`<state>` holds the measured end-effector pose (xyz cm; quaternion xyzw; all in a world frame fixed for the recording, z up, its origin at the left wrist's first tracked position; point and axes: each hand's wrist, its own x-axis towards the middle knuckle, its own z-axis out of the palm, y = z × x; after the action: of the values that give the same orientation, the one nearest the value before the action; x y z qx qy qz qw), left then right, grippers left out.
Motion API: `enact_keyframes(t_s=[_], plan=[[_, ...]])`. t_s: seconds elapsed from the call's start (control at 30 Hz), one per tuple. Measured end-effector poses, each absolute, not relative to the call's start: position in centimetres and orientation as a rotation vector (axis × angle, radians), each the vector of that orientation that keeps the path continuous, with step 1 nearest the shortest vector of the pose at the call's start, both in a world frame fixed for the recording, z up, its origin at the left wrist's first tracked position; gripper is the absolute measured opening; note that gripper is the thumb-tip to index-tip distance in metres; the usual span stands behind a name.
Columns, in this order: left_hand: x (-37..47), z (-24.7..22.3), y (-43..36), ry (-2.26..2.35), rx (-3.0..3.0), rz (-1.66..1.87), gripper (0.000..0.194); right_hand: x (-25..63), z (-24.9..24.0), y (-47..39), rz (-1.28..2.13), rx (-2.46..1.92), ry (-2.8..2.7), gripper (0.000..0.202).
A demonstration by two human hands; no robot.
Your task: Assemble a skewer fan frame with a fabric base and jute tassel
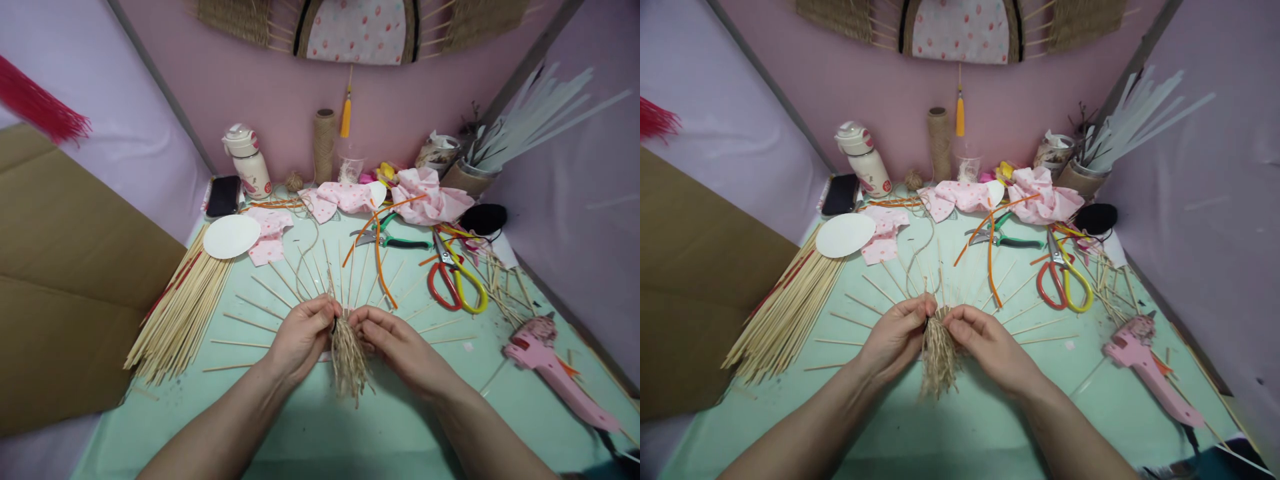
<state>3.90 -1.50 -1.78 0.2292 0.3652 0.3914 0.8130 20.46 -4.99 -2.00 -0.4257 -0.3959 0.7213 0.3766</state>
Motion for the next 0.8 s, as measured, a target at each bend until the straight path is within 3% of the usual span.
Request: enact_keyframes(t_s=[0.17,0.33,0.43,0.63,0.8], plan=[[4.0,-2.0,-1.5,0.788,0.508,0.848,0.036,20.2,-1.6,-4.8,1.819,-1.079,-1.102,0.036],[4.1,-1.8,-1.8,0.801,0.520,0.931,0.055,20.0,-1.7,-4.9,1.467,-1.333,-1.135,0.029],[4.2,-1.6,-2.1,0.838,0.589,0.872,0.045,19.8,-1.8,-5.1,1.246,-1.432,-1.230,0.029],[4.0,-1.5,-1.6,0.920,0.518,0.841,0.040,19.8,-1.4,-5.4,1.254,-1.368,-1.244,0.043],[3.4,-1.2,-1.0,0.894,0.465,0.816,0.034,20.4,-0.9,-5.1,1.296,-1.360,-1.166,0.026]])
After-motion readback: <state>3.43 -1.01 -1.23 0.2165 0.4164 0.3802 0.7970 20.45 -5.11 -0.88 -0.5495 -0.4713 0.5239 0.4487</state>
